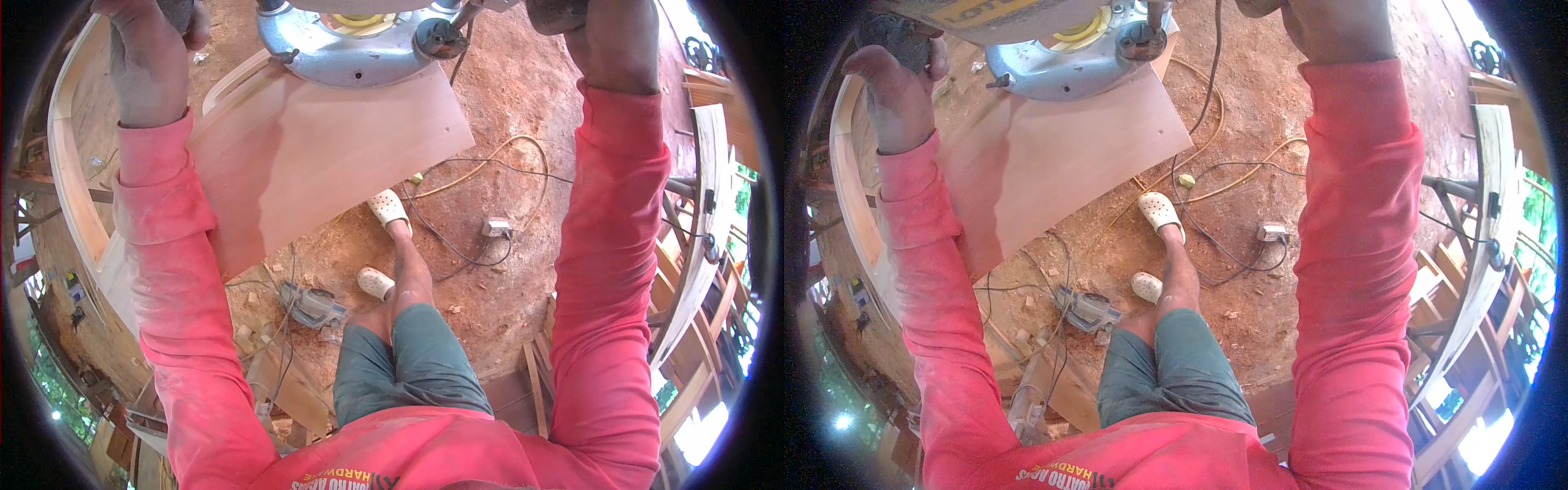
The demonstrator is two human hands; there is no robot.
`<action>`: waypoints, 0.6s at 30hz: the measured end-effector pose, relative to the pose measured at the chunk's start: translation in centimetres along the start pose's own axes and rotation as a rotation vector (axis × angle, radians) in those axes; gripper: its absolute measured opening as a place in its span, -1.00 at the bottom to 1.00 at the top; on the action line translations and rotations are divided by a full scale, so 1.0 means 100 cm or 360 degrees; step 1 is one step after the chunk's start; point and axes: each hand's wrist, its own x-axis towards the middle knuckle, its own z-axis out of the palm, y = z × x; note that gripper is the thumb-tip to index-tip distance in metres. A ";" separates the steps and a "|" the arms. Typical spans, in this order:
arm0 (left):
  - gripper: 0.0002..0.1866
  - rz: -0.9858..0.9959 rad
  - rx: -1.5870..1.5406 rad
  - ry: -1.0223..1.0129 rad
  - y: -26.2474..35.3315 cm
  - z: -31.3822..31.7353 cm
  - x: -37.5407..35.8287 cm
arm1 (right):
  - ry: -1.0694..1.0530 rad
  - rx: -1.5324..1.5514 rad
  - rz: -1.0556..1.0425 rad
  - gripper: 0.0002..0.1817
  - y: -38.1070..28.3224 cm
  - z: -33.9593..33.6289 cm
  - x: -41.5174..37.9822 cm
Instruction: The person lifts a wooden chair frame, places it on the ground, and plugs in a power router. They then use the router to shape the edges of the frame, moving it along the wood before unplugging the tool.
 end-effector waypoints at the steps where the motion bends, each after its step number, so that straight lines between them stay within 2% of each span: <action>1: -0.28 -0.0012 0.0013 0.0015 0.003 0.002 -0.002 | 0.0089 0.0013 0.0023 -0.61 -0.002 0.006 0.000; 3: -0.28 -0.0032 0.0063 0.0044 0.014 0.007 -0.004 | 0.0297 0.0026 0.0065 -0.61 -0.005 0.020 0.001; 5: -0.27 -0.0002 0.0183 0.0015 0.023 0.012 -0.008 | 0.0346 -0.0029 0.0025 -0.61 -0.002 0.021 0.000; 8: -0.11 -0.0064 -0.0018 -0.0147 -0.010 -0.008 0.003 | 0.0176 -0.0084 -0.0046 -0.61 0.005 0.003 -0.009; 10: 0.00 -0.0103 -0.0154 -0.0255 -0.018 -0.012 0.007 | 0.0157 -0.0020 0.0021 -0.62 0.003 -0.003 -0.011; 12: 0.01 -0.0089 -0.0158 -0.0179 -0.018 -0.008 0.004 | 0.0234 -0.0048 0.0029 -0.62 0.004 -0.001 -0.015; 16: 0.06 -0.0024 -0.0058 0.0005 -0.023 -0.007 0.001 | 0.0167 -0.0011 0.0033 -0.62 0.000 -0.004 -0.019; 18: 0.07 -0.0029 -0.0067 -0.0038 -0.029 -0.013 0.006 | 0.0213 0.0039 0.0064 -0.62 -0.005 0.005 -0.022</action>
